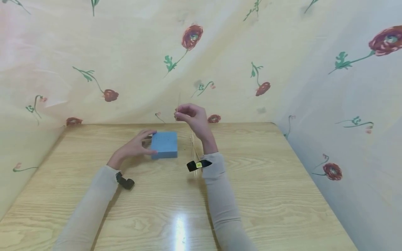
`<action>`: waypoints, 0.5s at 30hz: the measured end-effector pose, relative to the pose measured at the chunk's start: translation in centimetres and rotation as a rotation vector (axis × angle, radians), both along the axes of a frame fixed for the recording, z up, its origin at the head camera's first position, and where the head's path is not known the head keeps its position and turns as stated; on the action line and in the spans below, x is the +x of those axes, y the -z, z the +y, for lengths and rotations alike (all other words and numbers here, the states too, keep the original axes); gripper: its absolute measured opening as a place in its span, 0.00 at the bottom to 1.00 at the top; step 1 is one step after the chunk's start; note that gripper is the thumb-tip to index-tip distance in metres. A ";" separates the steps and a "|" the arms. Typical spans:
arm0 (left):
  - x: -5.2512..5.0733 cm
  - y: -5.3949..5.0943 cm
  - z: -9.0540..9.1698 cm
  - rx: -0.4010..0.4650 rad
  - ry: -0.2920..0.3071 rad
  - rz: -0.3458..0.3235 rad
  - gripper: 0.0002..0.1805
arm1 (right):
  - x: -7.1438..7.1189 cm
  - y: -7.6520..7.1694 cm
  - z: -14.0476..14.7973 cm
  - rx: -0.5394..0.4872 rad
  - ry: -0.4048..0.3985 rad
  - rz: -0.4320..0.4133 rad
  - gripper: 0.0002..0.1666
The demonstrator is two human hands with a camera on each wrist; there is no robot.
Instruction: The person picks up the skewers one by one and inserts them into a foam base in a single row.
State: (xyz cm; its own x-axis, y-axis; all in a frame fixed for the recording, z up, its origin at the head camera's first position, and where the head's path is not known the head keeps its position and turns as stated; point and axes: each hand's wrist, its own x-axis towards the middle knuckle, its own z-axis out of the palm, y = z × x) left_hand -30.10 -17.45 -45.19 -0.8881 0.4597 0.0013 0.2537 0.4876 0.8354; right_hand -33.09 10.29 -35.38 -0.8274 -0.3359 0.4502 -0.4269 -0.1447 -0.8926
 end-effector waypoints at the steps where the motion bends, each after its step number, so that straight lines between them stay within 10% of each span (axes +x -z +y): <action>1: 0.0 0.0 0.0 0.000 0.001 -0.001 0.53 | 0.0 0.1 -0.2 -0.004 0.005 0.007 0.05; 15: 0.2 -0.1 0.1 0.019 0.004 0.005 0.51 | 0.4 0.9 -2.3 -0.047 0.031 0.073 0.07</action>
State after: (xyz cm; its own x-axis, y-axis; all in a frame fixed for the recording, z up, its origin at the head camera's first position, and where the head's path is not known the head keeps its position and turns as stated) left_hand -29.93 -17.37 -45.07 -0.8860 0.4634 0.0147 0.2602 0.4708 0.8430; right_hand -32.72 8.00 -36.31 -0.8015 -0.2877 0.5243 -0.4955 -0.1713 -0.8515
